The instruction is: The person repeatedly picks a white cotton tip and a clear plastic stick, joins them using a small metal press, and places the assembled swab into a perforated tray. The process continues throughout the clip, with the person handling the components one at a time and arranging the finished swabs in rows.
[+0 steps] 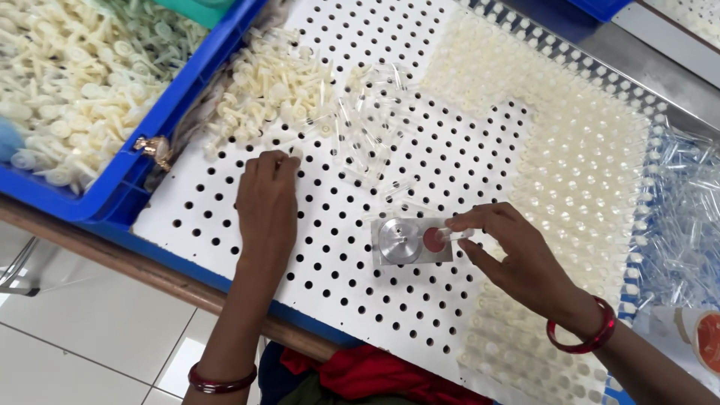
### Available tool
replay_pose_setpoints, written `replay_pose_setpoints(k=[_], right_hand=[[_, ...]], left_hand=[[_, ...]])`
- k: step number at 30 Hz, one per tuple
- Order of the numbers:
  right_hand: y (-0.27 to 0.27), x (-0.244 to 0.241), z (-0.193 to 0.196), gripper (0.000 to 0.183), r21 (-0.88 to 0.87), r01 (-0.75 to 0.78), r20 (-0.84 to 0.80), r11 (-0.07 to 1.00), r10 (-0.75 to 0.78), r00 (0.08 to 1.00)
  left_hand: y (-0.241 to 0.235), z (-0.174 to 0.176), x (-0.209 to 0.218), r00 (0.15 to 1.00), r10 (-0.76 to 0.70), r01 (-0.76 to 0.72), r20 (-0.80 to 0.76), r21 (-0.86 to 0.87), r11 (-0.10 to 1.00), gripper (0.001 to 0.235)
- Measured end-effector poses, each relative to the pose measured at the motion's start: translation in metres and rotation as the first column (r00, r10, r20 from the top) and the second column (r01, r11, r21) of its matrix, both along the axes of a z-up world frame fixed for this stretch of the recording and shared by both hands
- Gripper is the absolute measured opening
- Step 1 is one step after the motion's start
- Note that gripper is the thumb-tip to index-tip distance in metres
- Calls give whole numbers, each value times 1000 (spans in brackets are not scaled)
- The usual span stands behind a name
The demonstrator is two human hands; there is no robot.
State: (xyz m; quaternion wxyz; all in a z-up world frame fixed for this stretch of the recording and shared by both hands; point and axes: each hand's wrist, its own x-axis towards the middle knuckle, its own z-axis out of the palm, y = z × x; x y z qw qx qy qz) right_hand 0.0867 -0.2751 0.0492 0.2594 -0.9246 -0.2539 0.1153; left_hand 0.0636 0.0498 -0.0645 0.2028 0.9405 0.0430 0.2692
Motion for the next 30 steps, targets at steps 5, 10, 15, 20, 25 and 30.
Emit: replay_pose_setpoints(k=[5, 10, 15, 20, 25, 30], right_hand=[[-9, -1, -1, 25, 114, -75, 18, 991, 74, 997], [-20, -1, -9, 17, 246, 16, -124, 969, 15, 992], [-16, -4, -3, 24, 105, 156, -145, 982, -140, 979], [-3, -4, 4, 27, -103, -22, 153, 994, 38, 987], [1, -4, 10, 28, -170, -184, 312, 968, 230, 922], [6, -5, 5, 29, -170, -221, 387, 960, 272, 881]], left_hand=[[1, 0, 10, 998, 35, -36, 56, 25, 999, 33], [0, 1, 16, 999, 36, -36, -15, -3, 999, 28], [-17, 53, -17, 996, 21, -22, -88, -14, 1000, 37], [-40, 73, -58, 937, -43, 64, -348, 50, 997, 35], [-48, 61, -82, 833, -136, 118, -537, -68, 991, 30], [-56, 47, -96, 923, -136, 32, -359, -282, 959, 46]])
